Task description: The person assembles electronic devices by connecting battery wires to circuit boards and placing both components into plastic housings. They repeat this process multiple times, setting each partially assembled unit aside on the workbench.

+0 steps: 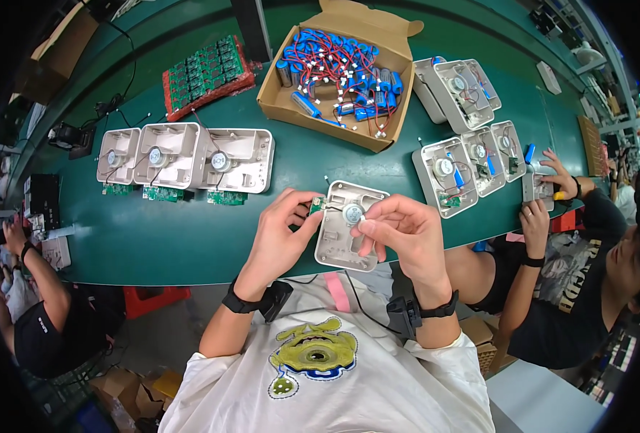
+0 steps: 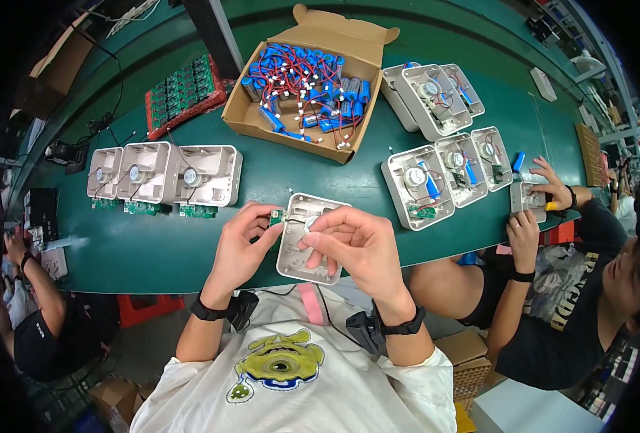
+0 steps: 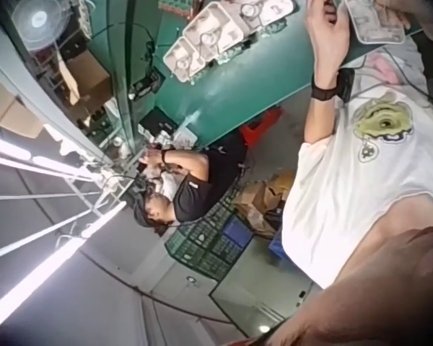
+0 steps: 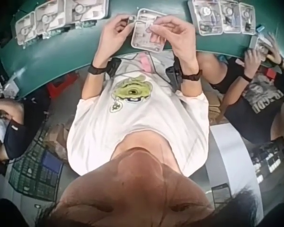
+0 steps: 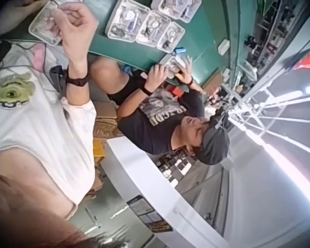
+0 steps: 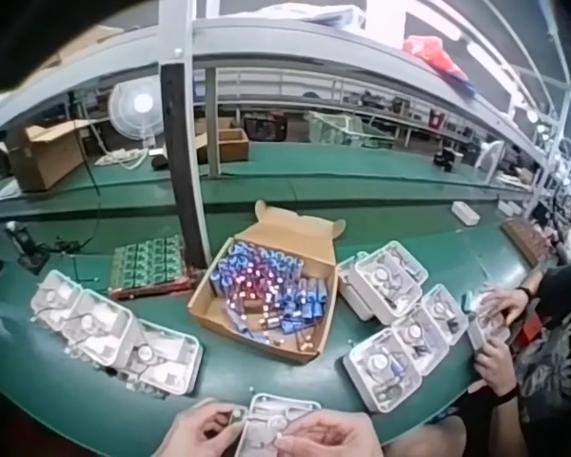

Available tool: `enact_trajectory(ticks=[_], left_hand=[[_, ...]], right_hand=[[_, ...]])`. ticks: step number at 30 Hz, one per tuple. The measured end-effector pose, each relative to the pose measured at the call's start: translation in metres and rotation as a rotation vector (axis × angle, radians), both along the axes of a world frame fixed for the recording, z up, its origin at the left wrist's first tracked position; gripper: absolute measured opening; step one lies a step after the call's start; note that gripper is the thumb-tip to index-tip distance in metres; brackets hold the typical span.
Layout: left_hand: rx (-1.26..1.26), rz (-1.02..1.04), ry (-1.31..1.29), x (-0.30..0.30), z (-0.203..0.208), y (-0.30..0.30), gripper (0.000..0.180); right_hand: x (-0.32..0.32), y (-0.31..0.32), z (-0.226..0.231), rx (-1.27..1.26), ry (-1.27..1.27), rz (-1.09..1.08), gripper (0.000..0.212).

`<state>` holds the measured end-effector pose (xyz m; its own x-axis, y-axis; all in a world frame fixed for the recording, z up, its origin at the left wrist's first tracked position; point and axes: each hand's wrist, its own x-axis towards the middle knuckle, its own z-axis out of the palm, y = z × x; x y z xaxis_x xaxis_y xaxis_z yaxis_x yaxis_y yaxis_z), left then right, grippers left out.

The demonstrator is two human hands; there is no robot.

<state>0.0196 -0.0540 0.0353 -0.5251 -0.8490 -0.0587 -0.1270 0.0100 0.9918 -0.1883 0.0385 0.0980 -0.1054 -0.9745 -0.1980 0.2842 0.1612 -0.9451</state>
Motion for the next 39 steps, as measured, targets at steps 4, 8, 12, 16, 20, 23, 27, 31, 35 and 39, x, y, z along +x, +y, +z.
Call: enact_trajectory(ticks=[4, 8, 12, 16, 20, 23, 27, 31, 35, 39], left_hand=[[-0.014, 0.018, 0.007, -0.002, -0.006, 0.002, 0.025], [-0.03, 0.066, 0.039, -0.004, -0.011, 0.005, 0.025], [-0.131, 0.093, 0.048, -0.006, -0.013, 0.009, 0.025], [-0.184, 0.102, 0.04, -0.007, -0.01, 0.011, 0.025], [-0.22, 0.109, 0.056, -0.006, -0.013, 0.012, 0.027], [-0.16, 0.089, 0.073, -0.005, -0.013, 0.011, 0.025], [0.006, 0.083, 0.195, -0.004, -0.014, 0.012, 0.022], [0.113, 0.083, 0.264, -0.003, -0.017, 0.012, 0.019], [0.102, 0.094, 0.259, -0.001, -0.018, 0.014, 0.019], [0.072, 0.089, 0.235, -0.001, -0.017, 0.015, 0.019]], right_hand=[[0.011, -0.01, 0.0, 0.087, 0.332, 0.012, 0.004], [0.022, -0.024, -0.009, -0.031, 0.769, -0.019, 0.003], [0.027, -0.031, -0.017, -0.116, 0.947, -0.026, 0.004], [0.027, -0.032, -0.019, -0.099, 0.946, -0.004, 0.005], [0.027, -0.034, -0.021, -0.111, 0.916, 0.011, 0.006], [0.027, -0.033, -0.021, -0.105, 0.888, 0.012, 0.006], [0.028, -0.033, -0.021, -0.082, 0.856, 0.009, 0.007], [0.031, -0.033, -0.025, -0.094, 0.855, 0.001, 0.008], [0.032, -0.033, -0.025, -0.056, 0.82, -0.014, 0.007], [0.033, -0.034, -0.024, 0.004, 0.787, -0.007, 0.007]])
